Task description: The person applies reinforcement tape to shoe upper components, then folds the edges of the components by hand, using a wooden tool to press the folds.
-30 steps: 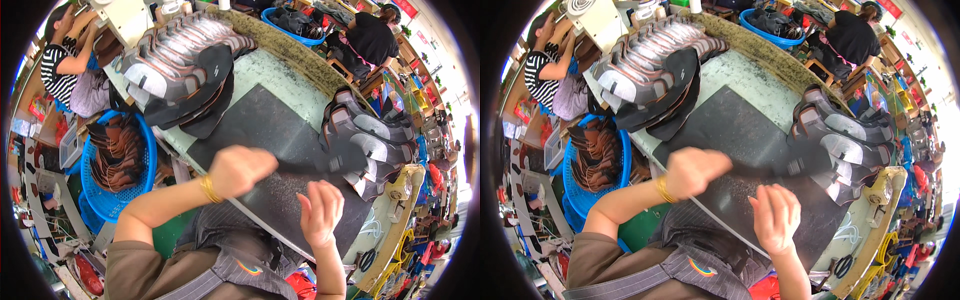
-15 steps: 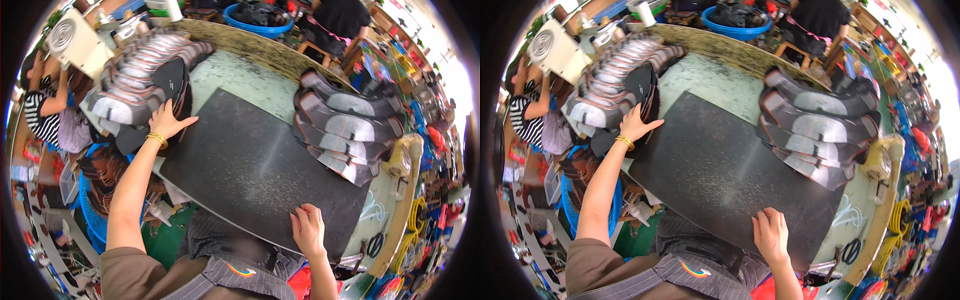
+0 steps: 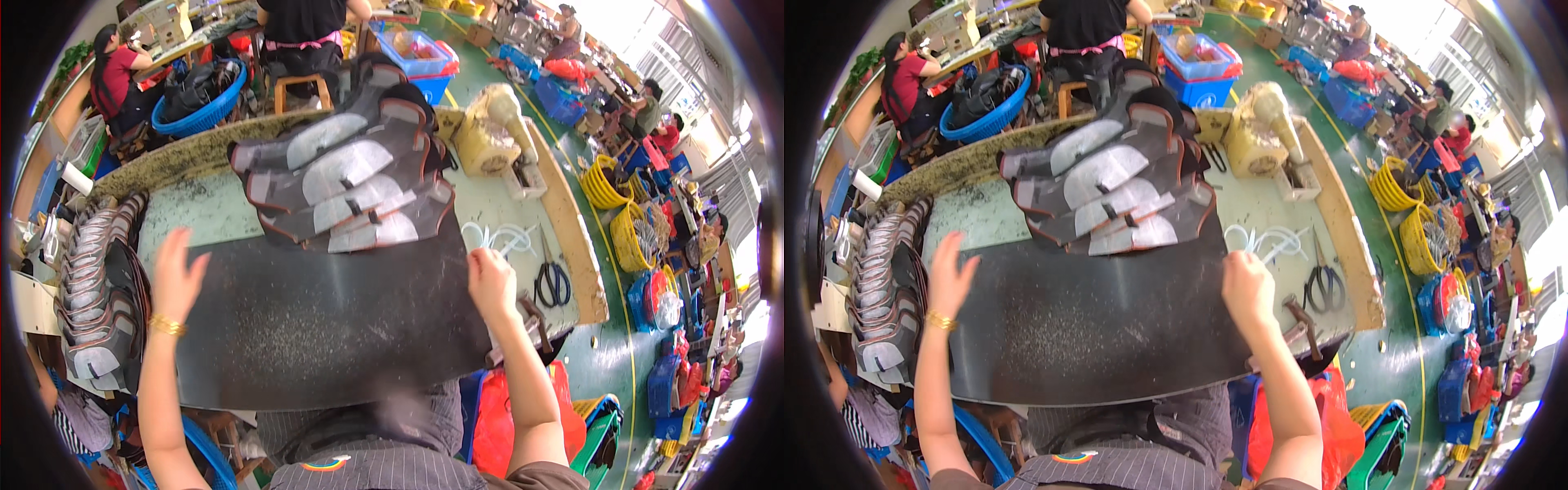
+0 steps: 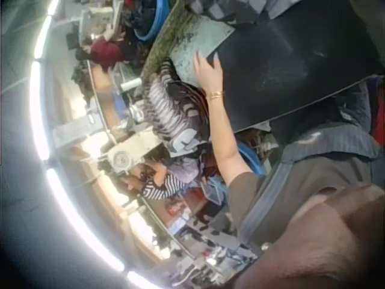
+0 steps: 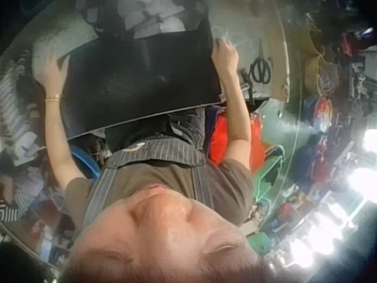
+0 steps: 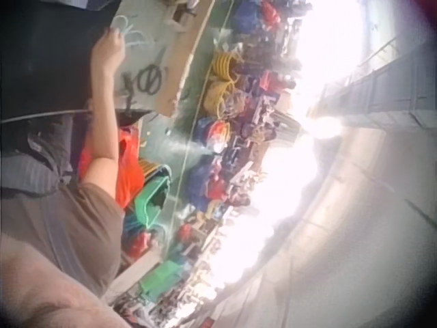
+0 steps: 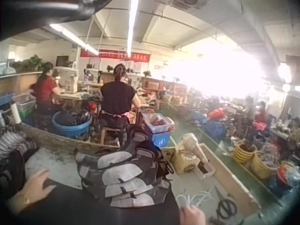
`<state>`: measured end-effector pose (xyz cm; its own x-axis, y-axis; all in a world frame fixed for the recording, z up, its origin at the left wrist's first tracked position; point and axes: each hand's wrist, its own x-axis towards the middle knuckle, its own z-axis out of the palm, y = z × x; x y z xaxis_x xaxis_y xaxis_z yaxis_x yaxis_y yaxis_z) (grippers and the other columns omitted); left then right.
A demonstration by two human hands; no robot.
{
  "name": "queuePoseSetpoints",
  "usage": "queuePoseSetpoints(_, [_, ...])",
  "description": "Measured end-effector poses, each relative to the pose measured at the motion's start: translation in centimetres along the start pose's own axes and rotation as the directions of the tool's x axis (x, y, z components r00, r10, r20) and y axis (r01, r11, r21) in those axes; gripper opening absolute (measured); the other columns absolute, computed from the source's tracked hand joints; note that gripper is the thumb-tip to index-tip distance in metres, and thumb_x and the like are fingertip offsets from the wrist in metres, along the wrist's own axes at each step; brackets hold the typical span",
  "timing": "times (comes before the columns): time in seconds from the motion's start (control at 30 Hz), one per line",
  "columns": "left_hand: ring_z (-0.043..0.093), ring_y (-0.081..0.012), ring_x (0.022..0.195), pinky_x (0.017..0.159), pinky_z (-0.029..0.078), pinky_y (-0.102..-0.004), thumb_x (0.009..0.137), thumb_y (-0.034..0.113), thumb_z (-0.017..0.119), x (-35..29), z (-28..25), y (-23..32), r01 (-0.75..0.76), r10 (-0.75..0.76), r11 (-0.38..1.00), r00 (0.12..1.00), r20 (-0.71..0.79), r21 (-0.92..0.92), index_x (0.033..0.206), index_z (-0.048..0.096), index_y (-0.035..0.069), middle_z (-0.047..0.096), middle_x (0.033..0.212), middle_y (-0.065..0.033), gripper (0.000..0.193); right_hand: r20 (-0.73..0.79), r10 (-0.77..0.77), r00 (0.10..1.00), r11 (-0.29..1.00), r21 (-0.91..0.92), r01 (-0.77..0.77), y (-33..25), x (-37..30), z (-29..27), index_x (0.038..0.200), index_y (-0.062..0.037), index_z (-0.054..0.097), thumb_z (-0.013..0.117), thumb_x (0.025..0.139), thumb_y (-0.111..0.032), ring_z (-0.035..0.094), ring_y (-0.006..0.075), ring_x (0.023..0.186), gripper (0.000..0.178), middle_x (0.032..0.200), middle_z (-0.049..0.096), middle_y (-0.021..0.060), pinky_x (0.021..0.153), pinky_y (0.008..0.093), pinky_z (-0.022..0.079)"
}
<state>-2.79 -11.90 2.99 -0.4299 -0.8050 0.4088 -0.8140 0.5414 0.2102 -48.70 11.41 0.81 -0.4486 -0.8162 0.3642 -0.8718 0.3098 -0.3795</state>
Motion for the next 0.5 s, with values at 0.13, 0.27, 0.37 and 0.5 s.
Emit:
queuePoseSetpoints(0.13, [0.046, -0.0383, 0.132, 0.110, 0.038, -0.0432, 0.085, 0.023, 0.073, 8.9, 6.4, 12.7, -0.312, 0.279, 0.903, 0.948, -0.152, -0.295, 0.131, 0.055, 0.001, 0.048, 0.144, -0.0193, 0.055, -0.122, -0.148, 0.981, 0.961, -0.254, 0.113, 7.4, 4.9, 4.5, 0.099, -0.0019, 0.065, 0.063, 0.085, -0.005, 0.057, 0.0377, 0.098, 0.015, 0.098, 0.063, 0.0171, 0.085, 0.0433, 0.048])
queuePoseSetpoints(0.27, [0.032, -0.0400, 0.142, 0.114, 0.031, -0.0480, 0.077, 0.034, 0.080, 14.2, 9.0, 16.4, -0.277, 0.238, 0.938, 0.951, -0.195, -0.208, 0.134, 0.052, 0.001, 0.036, 0.152, -0.0192, 0.071, -0.145, -0.181, 0.973, 0.976, -0.145, 0.161, 5.7, 5.5, 3.8, 0.102, -0.0011, 0.064, 0.062, 0.088, -0.006, 0.056, 0.0330, 0.096, 0.014, 0.101, 0.063, 0.0149, 0.085, 0.0417, 0.047])
queuePoseSetpoints(0.37, [0.038, -0.0384, 0.134, 0.110, 0.036, -0.0459, 0.069, 0.037, 0.084, 14.0, 7.6, 17.8, -0.499, 0.479, 0.849, 0.866, -0.145, -0.173, 0.135, 0.049, 0.005, 0.043, 0.142, -0.0185, 0.082, -0.391, 0.198, 0.899, 0.915, 0.402, -0.027, 2.1, 2.5, -2.3, 0.106, -0.0029, 0.057, 0.051, 0.104, -0.018, 0.056, 0.0153, 0.068, 0.017, 0.085, 0.063, 0.0091, 0.065, 0.0301, 0.048])
queuePoseSetpoints(0.5, [0.050, -0.0347, 0.112, 0.094, 0.044, -0.0483, 0.061, 0.032, 0.088, 13.4, 10.1, 17.7, -0.202, 0.172, 0.898, 0.979, -0.111, -0.391, 0.118, 0.053, 0.007, 0.051, 0.119, -0.0159, 0.071, 0.054, 0.313, 0.948, 0.090, 0.992, -0.086, -1.1, 0.9, -6.9, 0.109, -0.0060, 0.055, 0.052, 0.103, -0.013, 0.062, 0.0128, 0.070, 0.009, 0.083, 0.066, 0.0097, 0.058, 0.0188, 0.048])
